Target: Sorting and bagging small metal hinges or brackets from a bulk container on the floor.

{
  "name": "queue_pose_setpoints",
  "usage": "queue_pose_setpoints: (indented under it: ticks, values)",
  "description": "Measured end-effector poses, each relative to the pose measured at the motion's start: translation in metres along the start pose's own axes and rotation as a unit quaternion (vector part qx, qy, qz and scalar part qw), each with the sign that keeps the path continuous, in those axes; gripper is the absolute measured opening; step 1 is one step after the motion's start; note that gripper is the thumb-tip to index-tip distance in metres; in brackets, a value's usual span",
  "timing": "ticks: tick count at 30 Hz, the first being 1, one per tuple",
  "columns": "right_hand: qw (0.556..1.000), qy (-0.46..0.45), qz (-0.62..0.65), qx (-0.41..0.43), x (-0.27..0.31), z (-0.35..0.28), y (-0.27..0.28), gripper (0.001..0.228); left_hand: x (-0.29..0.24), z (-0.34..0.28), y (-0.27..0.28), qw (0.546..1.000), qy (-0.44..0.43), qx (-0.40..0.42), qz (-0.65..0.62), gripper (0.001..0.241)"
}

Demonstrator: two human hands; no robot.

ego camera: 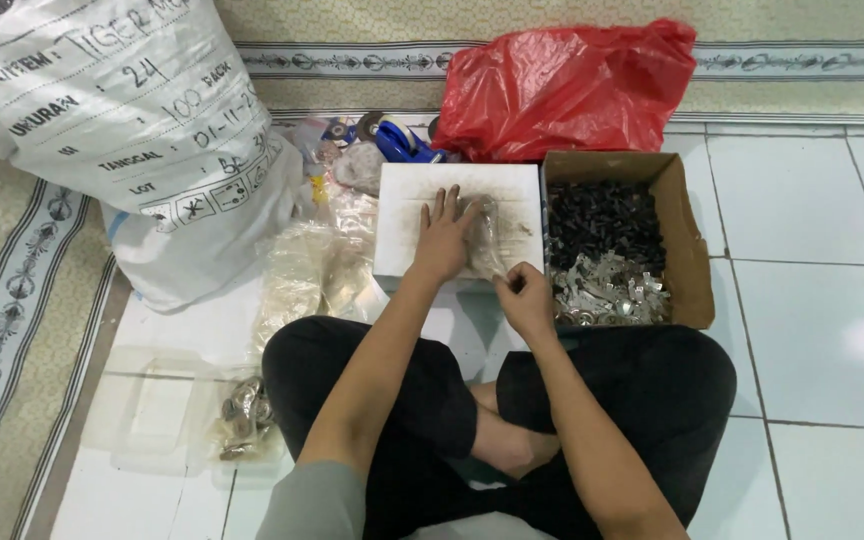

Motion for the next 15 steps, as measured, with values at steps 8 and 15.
queue_pose_setpoints:
  ticks: [8, 15]
  values:
    - [0.997, 0.059, 0.040, -0.002, 0.031, -0.010, -0.013, 0.007, -0.004, -0.048, -0.059, 0.941, 0.096, -0.088, -0.312, 0.037]
    - [0.994, 0.074, -0.066, -0.053, 0.032, -0.010, -0.008, 0.017, -0.023, -0.071, -0.035, 0.933, 0.091, -0.210, -0.278, 0.014]
Point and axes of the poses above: each hand's wrist, its own z-axis towards the middle knuckle, its own y-axis out of the back of the hand, x = y × z, the point moved 4 cm from there along z, towards the middle knuckle, and after that the axes turned 6 degrees about z, right-handed, at the moved point
